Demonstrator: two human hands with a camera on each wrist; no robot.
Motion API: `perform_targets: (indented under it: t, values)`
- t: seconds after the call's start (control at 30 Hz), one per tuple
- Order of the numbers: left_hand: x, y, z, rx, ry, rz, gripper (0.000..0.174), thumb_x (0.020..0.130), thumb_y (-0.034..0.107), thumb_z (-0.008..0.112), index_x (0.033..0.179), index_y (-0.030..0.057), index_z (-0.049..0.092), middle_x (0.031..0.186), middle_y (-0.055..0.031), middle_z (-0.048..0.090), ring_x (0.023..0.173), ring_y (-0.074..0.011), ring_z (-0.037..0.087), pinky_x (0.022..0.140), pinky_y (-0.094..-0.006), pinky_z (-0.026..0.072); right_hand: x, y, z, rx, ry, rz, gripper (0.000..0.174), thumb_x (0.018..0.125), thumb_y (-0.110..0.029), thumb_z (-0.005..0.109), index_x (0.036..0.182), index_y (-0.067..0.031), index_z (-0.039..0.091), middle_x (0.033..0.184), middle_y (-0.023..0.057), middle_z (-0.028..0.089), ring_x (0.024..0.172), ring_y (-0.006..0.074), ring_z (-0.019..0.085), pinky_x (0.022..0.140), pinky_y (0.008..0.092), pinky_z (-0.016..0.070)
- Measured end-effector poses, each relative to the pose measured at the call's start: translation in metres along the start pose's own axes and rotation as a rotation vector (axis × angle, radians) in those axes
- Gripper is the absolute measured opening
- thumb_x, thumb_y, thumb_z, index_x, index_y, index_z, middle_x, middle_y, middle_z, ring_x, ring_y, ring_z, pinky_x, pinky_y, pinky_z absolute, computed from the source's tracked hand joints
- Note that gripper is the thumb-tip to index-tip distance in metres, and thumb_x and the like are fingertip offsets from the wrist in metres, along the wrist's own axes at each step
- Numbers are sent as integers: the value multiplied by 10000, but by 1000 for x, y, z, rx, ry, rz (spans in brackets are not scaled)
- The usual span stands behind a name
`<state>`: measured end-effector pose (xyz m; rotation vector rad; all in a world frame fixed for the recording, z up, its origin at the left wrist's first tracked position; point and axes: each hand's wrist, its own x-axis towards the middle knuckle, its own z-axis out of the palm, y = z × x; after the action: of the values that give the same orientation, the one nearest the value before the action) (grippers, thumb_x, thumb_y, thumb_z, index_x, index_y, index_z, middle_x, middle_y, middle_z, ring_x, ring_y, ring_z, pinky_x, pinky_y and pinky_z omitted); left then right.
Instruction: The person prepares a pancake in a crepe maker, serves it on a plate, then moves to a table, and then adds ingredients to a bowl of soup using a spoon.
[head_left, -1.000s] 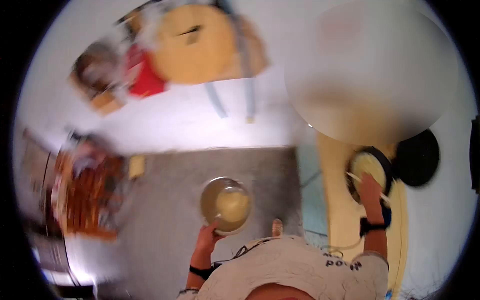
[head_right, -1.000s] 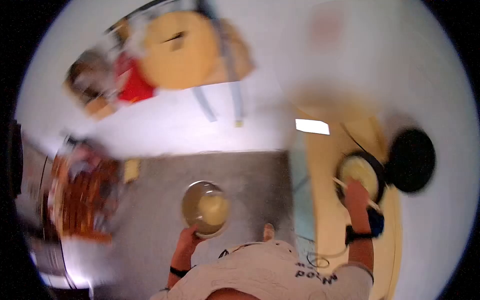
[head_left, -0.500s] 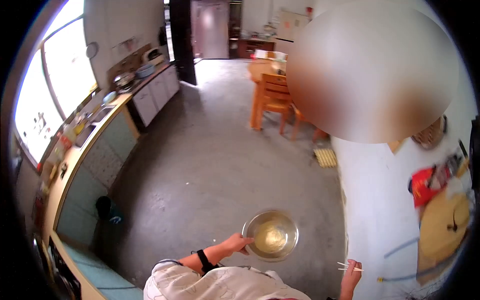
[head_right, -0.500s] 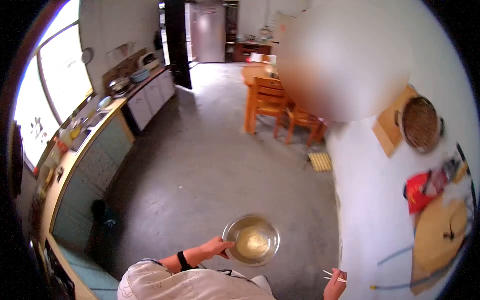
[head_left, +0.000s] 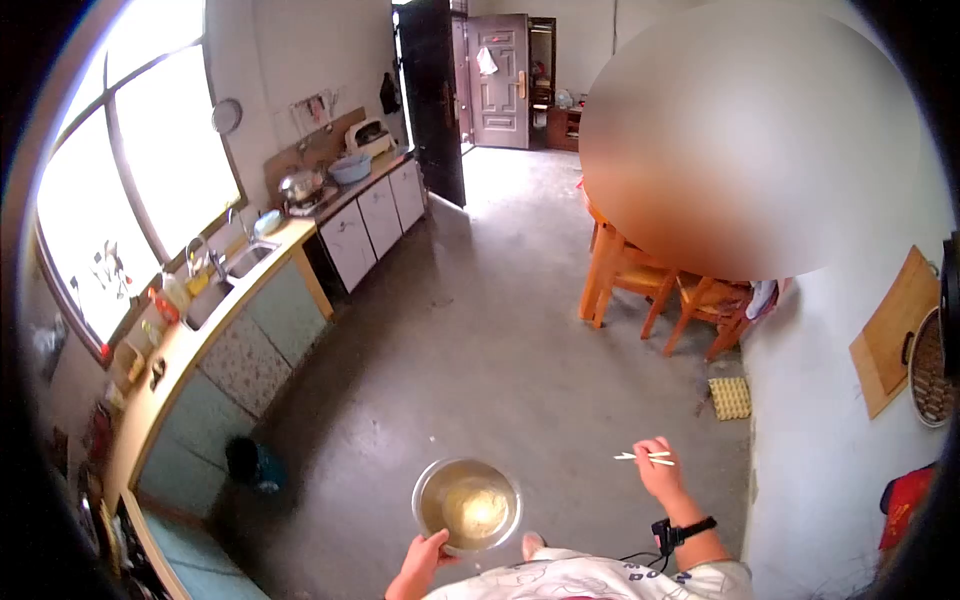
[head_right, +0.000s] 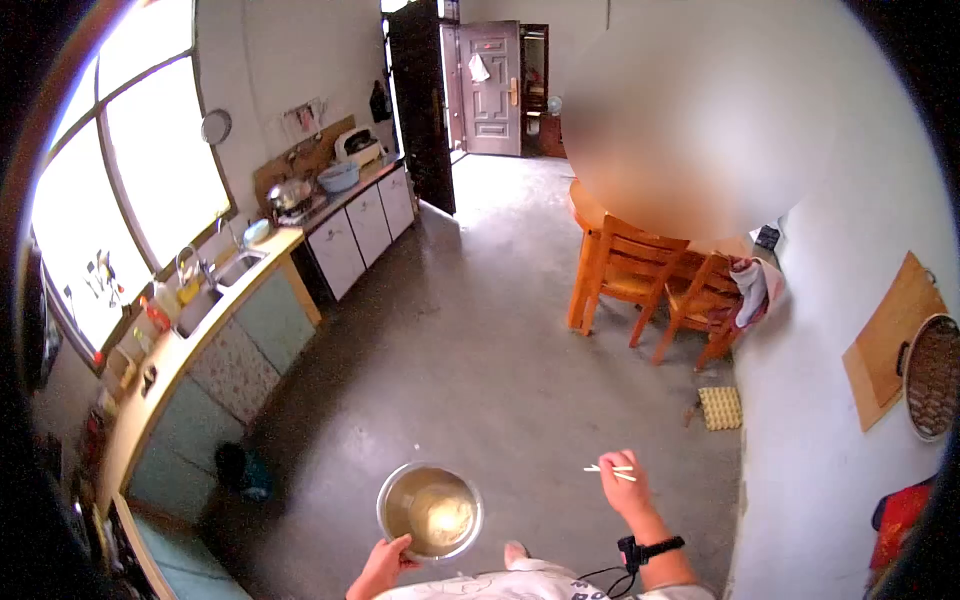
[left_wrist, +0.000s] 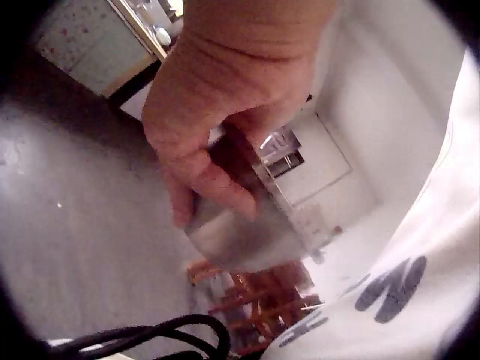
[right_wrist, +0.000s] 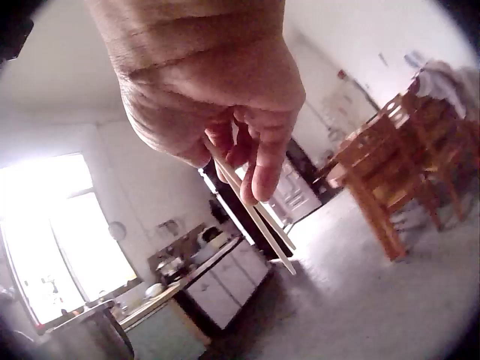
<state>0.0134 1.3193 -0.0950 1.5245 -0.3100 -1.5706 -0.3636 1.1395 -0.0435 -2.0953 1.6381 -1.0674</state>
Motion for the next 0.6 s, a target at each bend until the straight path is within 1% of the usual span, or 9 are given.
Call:
perform_targets:
  t: [0.03, 0.07, 0.13, 0.27, 0.3, 0.37, 0.47, 0.5, 0.6]
  values:
    - [15, 12, -6, -31, 54, 34, 330, 849, 163, 491, 1056, -93, 468, 918, -150, 580, 749, -221, 603, 611, -356, 537, 31, -10, 20, 29, -11, -87, 88, 782, -145, 568, 774, -59, 585, 760, 121, 549, 702, 307, 547, 586, 391, 448]
    - [11, 33, -3, -71, 98, 63, 337, 844, 151, 474, 1069, -100, 461, 958, -170, 571, 830, -246, 602, 659, -361, 548, 60, -22, 39, 54, -29, -175, 93, 781, -149, 573, 759, -59, 586, 747, 113, 548, 679, 300, 549, 570, 385, 449]
    - [27, 36, -24, -142, 89, 89, 334, 843, 150, 475, 1071, -94, 460, 954, -169, 571, 813, -247, 605, 637, -367, 550, 110, -51, 65, 91, -111, -218, 99, 778, -156, 584, 752, -60, 590, 736, 107, 545, 669, 293, 549, 564, 378, 448]
    - [61, 62, -50, -265, 302, 79, 356, 786, 157, 597, 1078, -26, 507, 916, -146, 581, 743, -224, 585, 543, -348, 495, 204, -83, 132, 209, -256, -349, 121, 783, -183, 596, 747, -69, 603, 714, 94, 535, 639, 278, 547, 552, 355, 446]
    - [69, 80, -45, -366, 374, 131, 275, 787, 165, 591, 986, -21, 557, 829, -122, 586, 686, -203, 582, 516, -338, 489, 227, -87, 146, 210, -246, -352, 121, 783, -183, 596, 747, -69, 603, 714, 94, 535, 639, 278, 547, 552, 355, 446]
    - [93, 111, -50, -325, 389, 125, 233, 793, 188, 585, 936, 4, 584, 776, -93, 586, 652, -184, 564, 509, -323, 470, 261, -93, 176, 228, -223, -392, 126, 796, -190, 583, 767, -70, 607, 710, 92, 534, 639, 282, 549, 556, 354, 446]
    - [135, 188, -45, -159, 332, 87, 218, 809, 214, 557, 895, 18, 595, 758, -46, 580, 601, -125, 514, 493, -272, 412, 306, -98, 211, 214, -176, -300, 130, 806, -180, 570, 774, -58, 603, 720, 94, 539, 662, 288, 557, 564, 354, 451]
    - [172, 195, -49, -179, 319, 229, 197, 818, 199, 534, 874, 21, 597, 753, -42, 581, 606, -121, 526, 524, -262, 433, 320, -97, 215, 201, -172, -286, 130, 806, -180, 570, 774, -58, 603, 720, 94, 539, 662, 288, 557, 564, 354, 451]
    - [238, 272, -46, -146, 140, 117, 204, 830, 191, 521, 934, 26, 578, 811, -62, 600, 667, -138, 561, 570, -265, 462, 369, -88, 229, 249, -122, -247, 141, 816, -176, 549, 776, -50, 598, 742, 96, 549, 698, 290, 565, 588, 362, 455]
